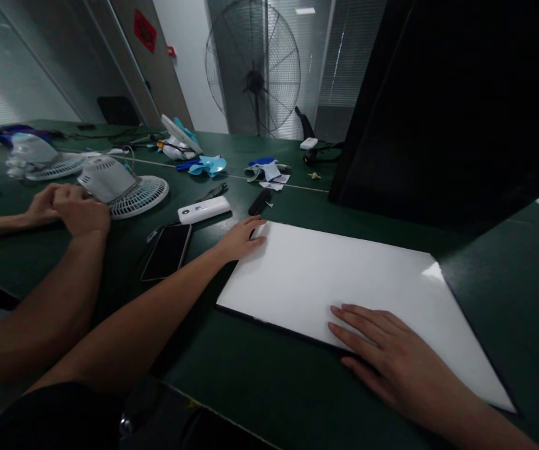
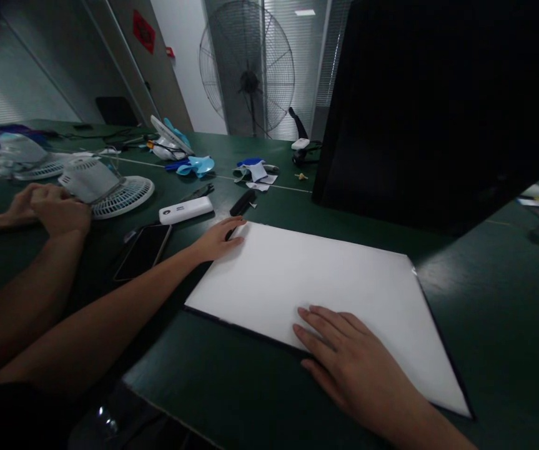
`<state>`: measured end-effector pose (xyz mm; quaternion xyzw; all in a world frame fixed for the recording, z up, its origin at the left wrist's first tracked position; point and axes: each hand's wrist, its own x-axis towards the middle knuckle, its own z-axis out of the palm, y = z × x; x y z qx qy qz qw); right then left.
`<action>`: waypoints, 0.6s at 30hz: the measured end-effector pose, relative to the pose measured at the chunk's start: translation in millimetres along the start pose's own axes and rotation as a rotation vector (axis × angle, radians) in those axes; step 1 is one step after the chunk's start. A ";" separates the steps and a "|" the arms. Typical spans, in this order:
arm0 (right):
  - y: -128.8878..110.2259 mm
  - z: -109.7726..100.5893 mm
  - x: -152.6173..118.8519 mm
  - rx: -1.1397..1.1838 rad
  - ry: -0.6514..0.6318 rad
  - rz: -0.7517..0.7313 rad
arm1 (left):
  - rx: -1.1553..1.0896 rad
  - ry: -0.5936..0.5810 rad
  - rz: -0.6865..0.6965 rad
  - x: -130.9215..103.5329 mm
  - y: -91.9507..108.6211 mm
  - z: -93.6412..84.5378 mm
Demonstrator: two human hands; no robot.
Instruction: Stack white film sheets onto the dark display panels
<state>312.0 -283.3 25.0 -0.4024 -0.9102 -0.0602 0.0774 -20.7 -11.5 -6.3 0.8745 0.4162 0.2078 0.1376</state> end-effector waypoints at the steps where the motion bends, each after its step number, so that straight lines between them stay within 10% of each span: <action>1: -0.3 -0.2 0.7 0.005 -0.011 -0.001 | -0.001 0.000 -0.001 0.0 -0.1 0.1; 18: -6.4 -1.1 3.8 -0.012 0.242 0.006 | 0.196 -0.126 0.065 -0.3 5.2 1.7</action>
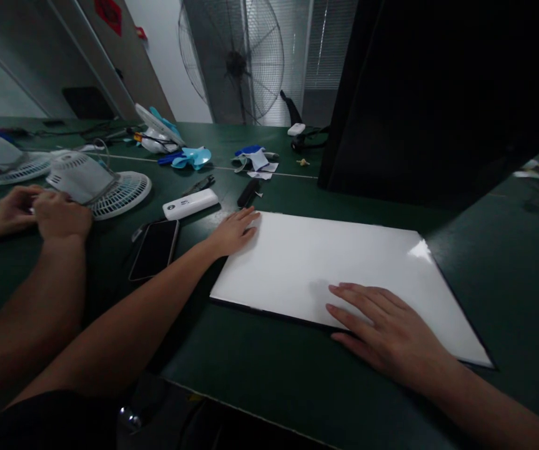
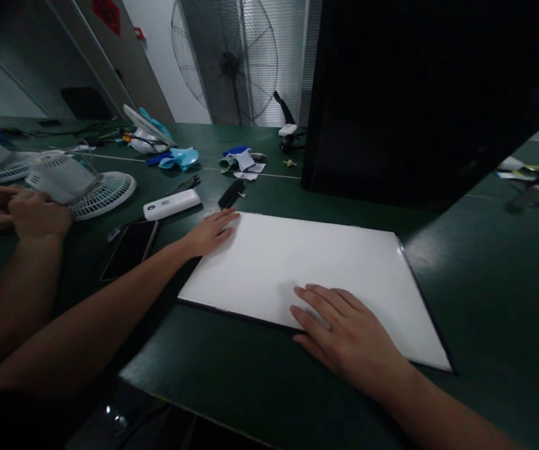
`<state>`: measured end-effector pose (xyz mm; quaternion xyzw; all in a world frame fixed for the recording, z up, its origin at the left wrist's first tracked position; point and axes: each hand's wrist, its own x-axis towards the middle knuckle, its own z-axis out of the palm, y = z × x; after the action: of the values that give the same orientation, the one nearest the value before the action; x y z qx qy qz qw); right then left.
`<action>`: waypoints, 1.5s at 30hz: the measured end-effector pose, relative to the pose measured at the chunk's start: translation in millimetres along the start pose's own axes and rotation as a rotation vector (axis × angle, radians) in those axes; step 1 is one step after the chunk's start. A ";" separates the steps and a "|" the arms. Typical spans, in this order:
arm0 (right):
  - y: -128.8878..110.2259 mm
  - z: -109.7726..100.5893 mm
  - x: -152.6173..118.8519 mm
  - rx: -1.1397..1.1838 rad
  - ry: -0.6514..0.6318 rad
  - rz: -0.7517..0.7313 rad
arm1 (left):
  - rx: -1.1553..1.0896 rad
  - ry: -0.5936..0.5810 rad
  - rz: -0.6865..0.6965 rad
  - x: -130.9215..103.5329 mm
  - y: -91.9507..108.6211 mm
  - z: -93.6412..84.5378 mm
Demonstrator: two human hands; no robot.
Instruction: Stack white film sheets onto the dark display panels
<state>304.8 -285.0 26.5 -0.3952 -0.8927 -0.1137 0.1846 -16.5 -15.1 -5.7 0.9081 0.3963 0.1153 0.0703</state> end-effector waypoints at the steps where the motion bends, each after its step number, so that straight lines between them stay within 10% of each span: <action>1: -1.4 -1.7 -0.1 -0.003 0.046 -0.026 | 0.003 -0.001 -0.002 0.2 0.2 0.7; 13: 0.4 -28.3 -7.6 -0.155 0.181 -0.324 | -0.392 0.061 -0.037 2.1 -14.9 -10.8; 34: 20.4 -65.5 -16.8 -0.299 0.264 -0.203 | -0.404 0.099 0.328 -8.2 -15.3 -15.8; 45: 26.4 -38.0 -16.0 -0.223 0.267 -0.150 | -0.391 0.091 0.334 -9.6 -8.6 -12.5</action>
<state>343.6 -291.3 55.7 -0.3267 -0.8692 -0.2767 0.2474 -32.2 -15.8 3.0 0.9240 0.2140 0.2403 0.2067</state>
